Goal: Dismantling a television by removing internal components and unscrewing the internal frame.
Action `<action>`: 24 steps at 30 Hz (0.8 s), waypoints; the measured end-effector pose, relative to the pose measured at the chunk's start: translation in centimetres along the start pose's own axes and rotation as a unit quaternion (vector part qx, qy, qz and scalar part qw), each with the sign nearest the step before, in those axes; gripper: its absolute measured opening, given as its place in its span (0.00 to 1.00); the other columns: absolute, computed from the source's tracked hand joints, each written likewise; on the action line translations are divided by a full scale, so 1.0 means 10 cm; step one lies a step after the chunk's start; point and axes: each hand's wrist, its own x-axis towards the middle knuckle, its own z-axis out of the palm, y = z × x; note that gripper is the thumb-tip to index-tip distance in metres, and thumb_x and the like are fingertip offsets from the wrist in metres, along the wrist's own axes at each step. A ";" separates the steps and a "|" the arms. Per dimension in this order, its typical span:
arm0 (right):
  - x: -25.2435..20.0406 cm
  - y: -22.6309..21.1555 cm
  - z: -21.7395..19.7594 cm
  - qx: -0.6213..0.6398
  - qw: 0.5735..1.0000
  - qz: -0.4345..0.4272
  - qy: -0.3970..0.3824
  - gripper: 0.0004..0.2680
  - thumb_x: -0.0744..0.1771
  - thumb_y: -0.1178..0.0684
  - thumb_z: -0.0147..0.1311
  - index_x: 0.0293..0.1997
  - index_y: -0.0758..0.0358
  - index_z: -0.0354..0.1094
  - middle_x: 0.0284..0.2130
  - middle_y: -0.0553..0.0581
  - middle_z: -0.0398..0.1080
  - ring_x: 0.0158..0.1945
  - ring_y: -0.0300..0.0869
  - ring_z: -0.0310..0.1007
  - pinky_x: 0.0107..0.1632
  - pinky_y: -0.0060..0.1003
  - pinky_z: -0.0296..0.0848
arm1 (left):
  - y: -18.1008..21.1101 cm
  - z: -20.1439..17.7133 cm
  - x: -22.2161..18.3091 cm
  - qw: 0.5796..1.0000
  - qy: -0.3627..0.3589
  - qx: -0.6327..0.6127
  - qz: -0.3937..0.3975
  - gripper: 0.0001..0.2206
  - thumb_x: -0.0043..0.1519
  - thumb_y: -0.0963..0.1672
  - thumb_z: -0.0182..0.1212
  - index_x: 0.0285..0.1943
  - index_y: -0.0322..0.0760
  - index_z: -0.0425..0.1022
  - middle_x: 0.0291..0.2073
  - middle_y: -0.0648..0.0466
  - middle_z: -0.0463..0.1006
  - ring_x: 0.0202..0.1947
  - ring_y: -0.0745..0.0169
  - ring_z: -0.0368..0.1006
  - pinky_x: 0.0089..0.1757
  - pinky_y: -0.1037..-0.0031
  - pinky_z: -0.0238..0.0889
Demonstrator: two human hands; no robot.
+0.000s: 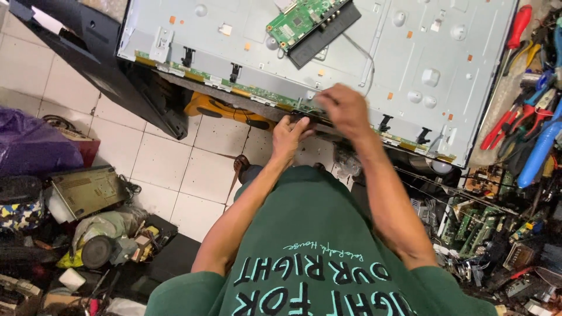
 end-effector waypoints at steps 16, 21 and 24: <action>-1.59 2.95 -2.53 -0.388 0.800 0.322 0.324 0.07 0.70 0.49 0.57 0.50 0.47 0.80 0.35 0.61 0.80 0.42 0.61 0.79 0.44 0.59 0.75 | 0.00 0.13 0.02 0.997 0.011 0.069 -0.032 0.22 0.68 0.46 0.65 0.62 0.23 0.66 0.53 0.32 0.73 0.53 0.33 0.76 0.53 0.49 0.75; -1.47 2.95 -2.71 -0.477 0.786 0.259 0.295 0.09 0.66 0.56 0.68 0.49 0.53 0.78 0.38 0.55 0.70 0.50 0.54 0.71 0.48 0.52 0.76 | 0.11 0.22 -0.05 0.996 0.019 0.080 -0.036 0.19 0.68 0.46 0.64 0.55 0.23 0.68 0.54 0.27 0.75 0.54 0.30 0.75 0.53 0.46 0.75; -1.28 3.19 -2.68 -0.394 0.827 0.323 0.238 0.05 0.69 0.49 0.60 0.47 0.49 0.80 0.37 0.57 0.77 0.47 0.59 0.76 0.46 0.57 0.76 | 0.24 0.35 -0.12 0.995 0.024 0.081 -0.043 0.18 0.68 0.46 0.63 0.54 0.22 0.68 0.53 0.26 0.75 0.55 0.29 0.74 0.52 0.47 0.75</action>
